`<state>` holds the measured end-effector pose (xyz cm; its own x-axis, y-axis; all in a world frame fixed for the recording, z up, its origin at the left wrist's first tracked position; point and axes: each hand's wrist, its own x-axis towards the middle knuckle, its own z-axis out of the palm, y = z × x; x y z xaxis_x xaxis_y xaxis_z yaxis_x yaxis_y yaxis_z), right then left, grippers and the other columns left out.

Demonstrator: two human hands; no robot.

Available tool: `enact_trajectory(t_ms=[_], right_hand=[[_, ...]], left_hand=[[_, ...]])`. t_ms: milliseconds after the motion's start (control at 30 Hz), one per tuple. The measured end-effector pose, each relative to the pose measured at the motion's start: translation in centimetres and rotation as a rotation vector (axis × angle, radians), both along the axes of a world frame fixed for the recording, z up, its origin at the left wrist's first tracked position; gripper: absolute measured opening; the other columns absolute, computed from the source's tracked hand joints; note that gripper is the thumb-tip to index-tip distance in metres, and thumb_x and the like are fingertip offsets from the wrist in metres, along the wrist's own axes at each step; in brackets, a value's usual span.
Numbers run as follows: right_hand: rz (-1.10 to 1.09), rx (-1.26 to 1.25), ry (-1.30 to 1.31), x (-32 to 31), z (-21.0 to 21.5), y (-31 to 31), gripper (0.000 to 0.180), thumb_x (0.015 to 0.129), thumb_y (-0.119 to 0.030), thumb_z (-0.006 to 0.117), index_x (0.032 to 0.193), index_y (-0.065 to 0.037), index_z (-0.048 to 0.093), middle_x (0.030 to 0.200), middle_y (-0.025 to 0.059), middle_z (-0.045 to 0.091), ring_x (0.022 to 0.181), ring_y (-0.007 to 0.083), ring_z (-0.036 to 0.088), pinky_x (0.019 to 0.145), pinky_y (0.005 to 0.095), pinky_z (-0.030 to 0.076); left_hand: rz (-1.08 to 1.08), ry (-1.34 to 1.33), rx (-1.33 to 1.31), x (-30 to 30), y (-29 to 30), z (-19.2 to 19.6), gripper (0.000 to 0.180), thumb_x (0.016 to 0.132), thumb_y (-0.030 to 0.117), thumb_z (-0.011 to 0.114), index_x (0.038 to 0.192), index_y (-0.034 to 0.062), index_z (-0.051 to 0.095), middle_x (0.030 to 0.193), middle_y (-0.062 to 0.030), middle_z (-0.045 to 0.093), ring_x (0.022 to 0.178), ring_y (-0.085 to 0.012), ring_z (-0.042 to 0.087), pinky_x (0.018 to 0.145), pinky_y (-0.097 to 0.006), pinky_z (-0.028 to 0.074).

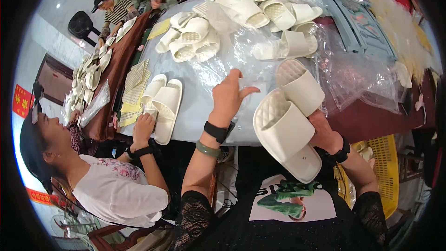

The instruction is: The recorder is inspecting and packaging pairs of slippers into plastic bags at a communal work table.

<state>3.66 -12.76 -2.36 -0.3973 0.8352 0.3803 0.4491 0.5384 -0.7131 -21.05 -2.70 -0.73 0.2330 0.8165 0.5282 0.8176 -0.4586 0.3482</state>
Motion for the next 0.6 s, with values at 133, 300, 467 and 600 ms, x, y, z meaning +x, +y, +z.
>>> enact_trajectory(t_ms=[133,300,467,600], right_hand=[[0.145,-0.348,0.333,-0.6,0.1,-1.6,0.050,0.081,-0.018,0.060,0.127,-0.001,0.050,0.131,0.0196,0.046,0.127,0.0386,0.037,0.108,0.0457,0.026],[0.256,0.222,-0.241,-1.7,0.0,-1.1,0.060,0.072,-0.015,0.064,0.128,-0.002,0.049,0.128,0.0184,0.048,0.127,0.0346,0.039,0.110,0.0468,0.022],[0.278,0.085,-0.285,-2.2,-0.8,0.9,0.045,0.076,-0.011,0.059,0.120,-0.001,0.055,0.125,0.0213,0.050,0.125,0.0385,0.039,0.110,0.0467,0.022],[0.164,-0.003,-0.144,-1.7,-0.8,2.0,0.039,0.078,-0.010,0.059,0.117,-0.003,0.058,0.122,0.0217,0.053,0.121,0.0394,0.042,0.106,0.0443,0.026]], left_hand=[[-0.264,0.046,-0.254,1.1,1.4,-3.5,0.036,0.084,0.036,0.065,0.097,0.0054,0.052,0.069,-0.0141,0.060,0.068,-0.0351,0.060,0.058,-0.042,0.046],[-0.565,-0.468,-0.470,1.6,1.6,-2.8,0.026,0.088,0.023,0.061,0.102,0.0017,0.058,0.084,-0.0115,0.066,0.081,-0.0240,0.064,0.072,-0.032,0.048],[-0.219,-0.531,-0.401,-0.1,1.7,-1.3,0.023,0.096,0.016,0.050,0.107,0.0024,0.065,0.088,-0.0083,0.068,0.082,-0.0157,0.061,0.078,-0.027,0.048],[-0.345,-0.260,-0.158,-1.0,0.7,0.2,0.022,0.091,0.012,0.053,0.111,0.0076,0.063,0.108,-0.0114,0.065,0.093,-0.0293,0.063,0.077,-0.034,0.052]])
